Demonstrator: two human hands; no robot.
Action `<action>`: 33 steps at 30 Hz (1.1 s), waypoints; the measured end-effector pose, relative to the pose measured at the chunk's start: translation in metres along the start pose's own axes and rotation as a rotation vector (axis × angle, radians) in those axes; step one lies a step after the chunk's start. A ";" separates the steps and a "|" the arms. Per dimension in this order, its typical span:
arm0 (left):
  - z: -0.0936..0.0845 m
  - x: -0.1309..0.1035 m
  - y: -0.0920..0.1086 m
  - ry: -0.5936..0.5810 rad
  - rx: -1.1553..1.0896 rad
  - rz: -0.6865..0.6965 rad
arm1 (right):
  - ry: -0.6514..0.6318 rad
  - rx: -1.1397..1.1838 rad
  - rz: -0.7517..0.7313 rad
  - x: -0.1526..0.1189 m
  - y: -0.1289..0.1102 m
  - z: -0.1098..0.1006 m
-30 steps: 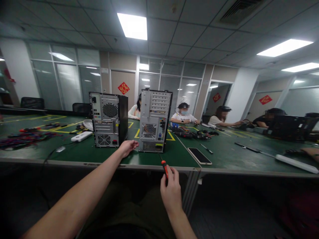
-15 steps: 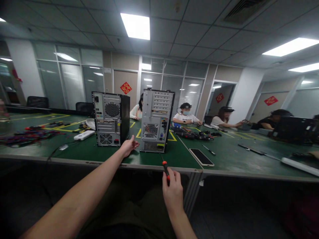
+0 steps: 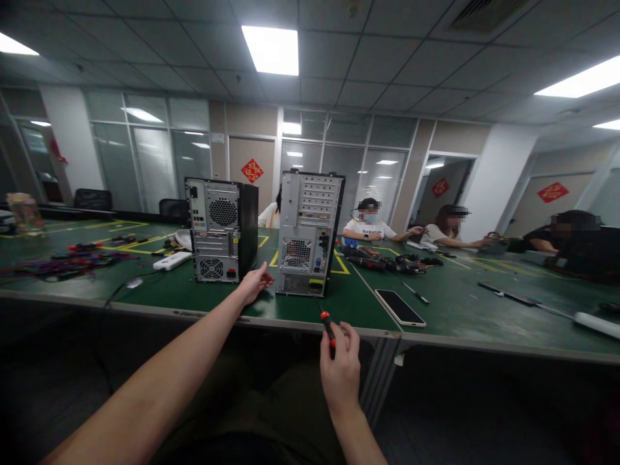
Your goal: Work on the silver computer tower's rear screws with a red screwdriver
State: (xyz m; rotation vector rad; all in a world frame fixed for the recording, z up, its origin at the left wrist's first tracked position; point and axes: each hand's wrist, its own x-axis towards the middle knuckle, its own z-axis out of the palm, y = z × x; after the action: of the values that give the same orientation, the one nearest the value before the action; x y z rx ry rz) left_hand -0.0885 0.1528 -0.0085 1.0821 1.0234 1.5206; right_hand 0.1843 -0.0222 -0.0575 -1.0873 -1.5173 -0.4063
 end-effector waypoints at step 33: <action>-0.001 -0.002 -0.009 -0.167 0.215 0.151 | 0.040 -0.034 -0.168 0.000 -0.002 0.001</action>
State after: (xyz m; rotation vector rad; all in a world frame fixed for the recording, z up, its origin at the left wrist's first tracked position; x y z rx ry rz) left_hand -0.0876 0.1523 -0.0175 1.4406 1.0246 1.4331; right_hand 0.1819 -0.0227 -0.0568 -0.9753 -1.5770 -0.5685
